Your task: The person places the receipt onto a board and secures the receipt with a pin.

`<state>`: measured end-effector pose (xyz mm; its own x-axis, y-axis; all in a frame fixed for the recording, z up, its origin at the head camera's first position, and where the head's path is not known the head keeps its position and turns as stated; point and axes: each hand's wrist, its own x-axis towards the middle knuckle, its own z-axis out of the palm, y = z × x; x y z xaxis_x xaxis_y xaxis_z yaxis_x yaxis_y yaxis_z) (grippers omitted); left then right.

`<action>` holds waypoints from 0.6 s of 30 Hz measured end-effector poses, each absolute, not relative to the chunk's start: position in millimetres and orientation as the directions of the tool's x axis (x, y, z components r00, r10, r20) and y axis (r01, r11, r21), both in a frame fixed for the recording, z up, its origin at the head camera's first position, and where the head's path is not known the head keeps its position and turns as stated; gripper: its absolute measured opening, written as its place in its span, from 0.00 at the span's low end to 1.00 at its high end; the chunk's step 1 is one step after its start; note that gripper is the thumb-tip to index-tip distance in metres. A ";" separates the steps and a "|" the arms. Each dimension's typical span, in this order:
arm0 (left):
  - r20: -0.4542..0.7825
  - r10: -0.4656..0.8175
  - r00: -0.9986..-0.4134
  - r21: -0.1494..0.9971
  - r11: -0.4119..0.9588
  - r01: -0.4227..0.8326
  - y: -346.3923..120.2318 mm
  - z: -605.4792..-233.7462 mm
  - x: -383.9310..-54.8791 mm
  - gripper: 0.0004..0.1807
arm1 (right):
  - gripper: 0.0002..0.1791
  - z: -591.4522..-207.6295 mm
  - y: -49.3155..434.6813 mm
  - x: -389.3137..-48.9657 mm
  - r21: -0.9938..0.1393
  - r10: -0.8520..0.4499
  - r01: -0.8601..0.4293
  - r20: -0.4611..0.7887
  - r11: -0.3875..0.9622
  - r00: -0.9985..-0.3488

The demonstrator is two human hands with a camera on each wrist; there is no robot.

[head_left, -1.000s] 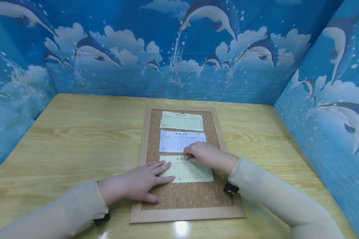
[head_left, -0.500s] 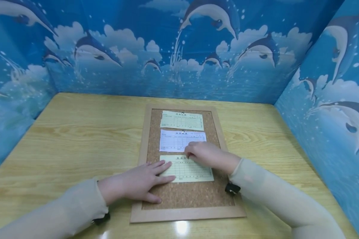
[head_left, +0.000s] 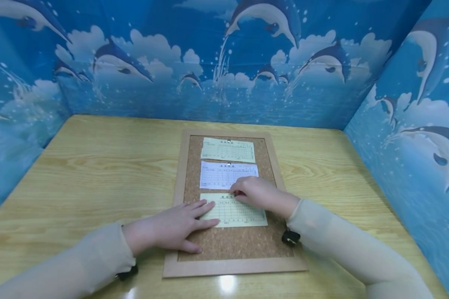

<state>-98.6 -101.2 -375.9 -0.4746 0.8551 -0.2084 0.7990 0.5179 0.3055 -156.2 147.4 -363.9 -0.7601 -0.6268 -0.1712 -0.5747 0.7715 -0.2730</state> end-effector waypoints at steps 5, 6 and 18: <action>-0.215 0.852 -0.478 0.309 0.524 0.794 -101.1 -376.2 -98.4 0.39 | 0.08 -363.6 149.4 -158.5 -0.303 -0.662 -0.601 -0.162 0.739 -0.732; -0.215 0.851 -0.479 0.309 0.524 0.793 -101.1 -376.4 -98.3 0.39 | 0.08 -363.5 149.7 -158.8 -0.308 -0.666 -0.604 -0.158 0.735 -0.729; -0.215 0.851 -0.478 0.311 0.524 0.793 -101.3 -376.9 -98.4 0.39 | 0.06 -363.6 147.7 -157.9 -0.228 -0.646 -0.618 -0.074 0.753 -0.760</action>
